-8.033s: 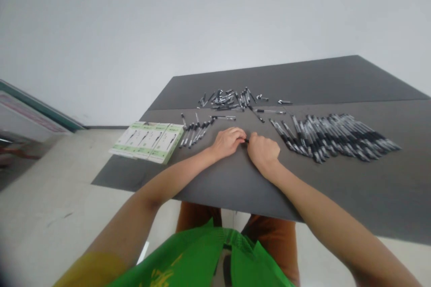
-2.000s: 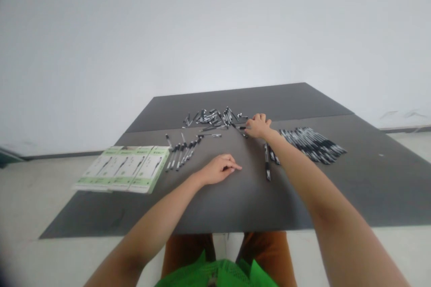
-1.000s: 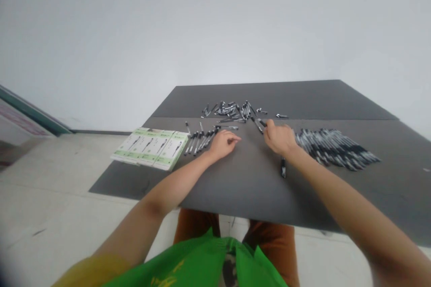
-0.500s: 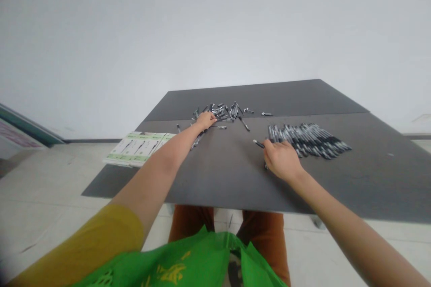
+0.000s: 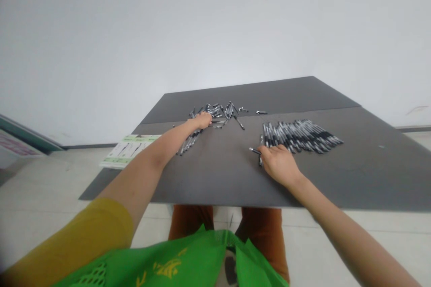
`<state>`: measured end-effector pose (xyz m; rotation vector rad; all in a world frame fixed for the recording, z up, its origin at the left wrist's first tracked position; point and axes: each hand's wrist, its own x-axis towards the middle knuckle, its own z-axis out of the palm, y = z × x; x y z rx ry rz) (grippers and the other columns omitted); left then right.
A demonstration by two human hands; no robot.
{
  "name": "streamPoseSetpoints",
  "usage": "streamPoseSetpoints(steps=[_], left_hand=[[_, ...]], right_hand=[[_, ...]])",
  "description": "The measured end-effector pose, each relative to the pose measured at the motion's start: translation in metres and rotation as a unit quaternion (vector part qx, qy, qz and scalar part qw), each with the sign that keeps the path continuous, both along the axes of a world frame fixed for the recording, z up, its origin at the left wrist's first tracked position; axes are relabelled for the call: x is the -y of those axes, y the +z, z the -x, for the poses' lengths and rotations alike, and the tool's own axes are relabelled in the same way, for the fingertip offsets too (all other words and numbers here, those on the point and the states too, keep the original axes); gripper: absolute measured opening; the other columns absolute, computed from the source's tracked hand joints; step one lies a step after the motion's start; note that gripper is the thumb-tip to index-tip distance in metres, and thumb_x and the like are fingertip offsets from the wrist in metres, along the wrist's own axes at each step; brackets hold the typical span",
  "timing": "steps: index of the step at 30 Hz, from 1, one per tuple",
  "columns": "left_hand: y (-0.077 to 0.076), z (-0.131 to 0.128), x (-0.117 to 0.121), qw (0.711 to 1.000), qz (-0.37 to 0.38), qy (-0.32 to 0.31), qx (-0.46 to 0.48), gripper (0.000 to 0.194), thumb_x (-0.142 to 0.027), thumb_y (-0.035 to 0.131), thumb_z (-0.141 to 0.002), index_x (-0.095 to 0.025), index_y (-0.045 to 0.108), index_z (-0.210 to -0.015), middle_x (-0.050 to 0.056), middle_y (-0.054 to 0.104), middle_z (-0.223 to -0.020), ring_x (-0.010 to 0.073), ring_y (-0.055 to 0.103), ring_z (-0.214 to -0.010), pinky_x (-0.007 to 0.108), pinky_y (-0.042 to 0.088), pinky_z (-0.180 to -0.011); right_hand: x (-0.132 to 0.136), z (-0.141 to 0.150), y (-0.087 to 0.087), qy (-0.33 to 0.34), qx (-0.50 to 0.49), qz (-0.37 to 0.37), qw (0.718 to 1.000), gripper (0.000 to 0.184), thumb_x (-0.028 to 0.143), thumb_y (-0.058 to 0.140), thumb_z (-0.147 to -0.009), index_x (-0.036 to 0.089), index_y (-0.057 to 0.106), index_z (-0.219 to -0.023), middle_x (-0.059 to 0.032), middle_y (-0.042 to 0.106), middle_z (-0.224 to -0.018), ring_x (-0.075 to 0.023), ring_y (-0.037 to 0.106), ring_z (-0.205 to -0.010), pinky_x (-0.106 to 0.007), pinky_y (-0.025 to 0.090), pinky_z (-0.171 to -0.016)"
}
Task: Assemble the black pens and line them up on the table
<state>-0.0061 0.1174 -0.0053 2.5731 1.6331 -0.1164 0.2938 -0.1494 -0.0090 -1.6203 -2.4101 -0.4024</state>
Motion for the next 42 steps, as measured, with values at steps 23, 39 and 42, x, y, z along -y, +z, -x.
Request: streamPoseSetpoints(steps=[23,39,42], left_hand=[[-0.034,0.017,0.129,0.957,-0.066,-0.172,0.224,0.049,0.005,0.037,-0.074,-0.015,0.062,-0.112,0.007,0.063,-0.093,0.0187,0.057,-0.091,0.032,0.044,-0.086],[-0.047,0.008,0.138,0.964,-0.036,-0.177,0.197,0.048,0.008,0.034,-0.075,-0.018,0.058,-0.107,0.006,0.064,-0.101,0.0195,0.057,-0.110,0.044,0.028,-0.110],[-0.049,0.007,0.136,0.963,-0.044,-0.183,0.193,0.048,0.009,0.035,-0.074,-0.018,0.057,-0.108,0.006,0.064,-0.101,0.0204,0.057,-0.111,0.049,0.026,-0.114]], right_hand=[[-0.043,0.057,-0.005,-0.147,0.026,0.045,0.988,0.035,0.022,0.033,-0.095,0.013,0.066,-0.103,-0.0174,0.071,-0.101,-0.0307,0.055,-0.102,-0.038,0.031,-0.080],[-0.051,0.055,-0.003,-0.108,0.115,0.175,0.972,0.036,0.021,0.033,-0.094,0.017,0.065,-0.109,-0.0140,0.072,-0.103,-0.0255,0.068,-0.092,-0.031,0.041,-0.071],[-0.051,0.058,0.002,-0.112,0.128,0.192,0.967,0.037,0.021,0.031,-0.095,0.017,0.065,-0.110,-0.0147,0.072,-0.104,-0.0261,0.069,-0.093,-0.032,0.043,-0.073]])
